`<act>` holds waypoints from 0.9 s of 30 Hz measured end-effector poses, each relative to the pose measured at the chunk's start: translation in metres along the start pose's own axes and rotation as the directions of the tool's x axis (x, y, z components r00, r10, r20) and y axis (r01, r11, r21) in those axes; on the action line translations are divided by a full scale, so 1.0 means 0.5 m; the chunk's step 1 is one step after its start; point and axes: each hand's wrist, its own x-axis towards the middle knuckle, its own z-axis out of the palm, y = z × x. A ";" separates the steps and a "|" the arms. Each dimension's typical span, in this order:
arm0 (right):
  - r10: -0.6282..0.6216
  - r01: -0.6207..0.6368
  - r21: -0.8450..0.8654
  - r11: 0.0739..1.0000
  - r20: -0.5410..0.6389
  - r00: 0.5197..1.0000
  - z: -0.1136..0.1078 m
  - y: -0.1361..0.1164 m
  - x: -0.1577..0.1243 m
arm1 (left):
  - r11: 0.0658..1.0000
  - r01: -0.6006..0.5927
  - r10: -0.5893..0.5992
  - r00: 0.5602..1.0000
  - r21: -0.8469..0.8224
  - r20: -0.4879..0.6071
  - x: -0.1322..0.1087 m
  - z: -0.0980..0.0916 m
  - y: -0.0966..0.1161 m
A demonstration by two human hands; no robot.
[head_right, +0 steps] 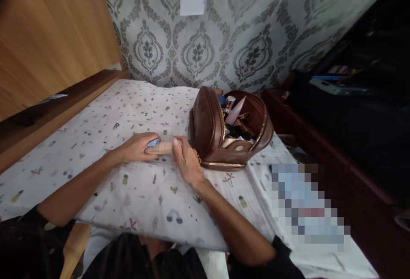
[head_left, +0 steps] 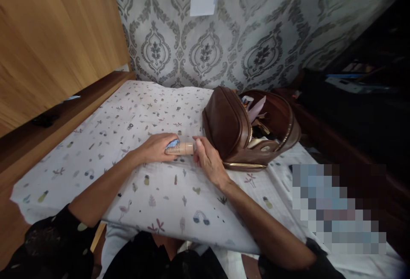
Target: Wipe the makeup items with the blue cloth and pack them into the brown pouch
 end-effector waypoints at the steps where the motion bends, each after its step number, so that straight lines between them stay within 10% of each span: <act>1: -0.004 0.004 -0.001 1.000 -0.018 1.000 0.001 0.003 0.002 | 1.000 0.001 -0.001 1.000 0.000 -0.002 0.000 0.000 0.000; 8: -0.212 0.212 0.045 0.976 -0.001 0.977 0.003 0.004 0.004 | 1.000 -0.004 0.004 1.000 -0.003 -0.013 -0.001 0.002 0.001; 18: -0.014 0.021 -0.079 0.997 0.079 0.997 -0.004 -0.012 -0.005 | 0.998 -0.036 0.037 0.999 0.045 -0.021 0.001 0.008 -0.003; 27: -0.214 0.219 -0.089 0.972 0.065 0.975 0.002 -0.005 -0.001 | 0.999 -0.031 0.031 0.999 0.007 -0.028 0.001 0.006 0.002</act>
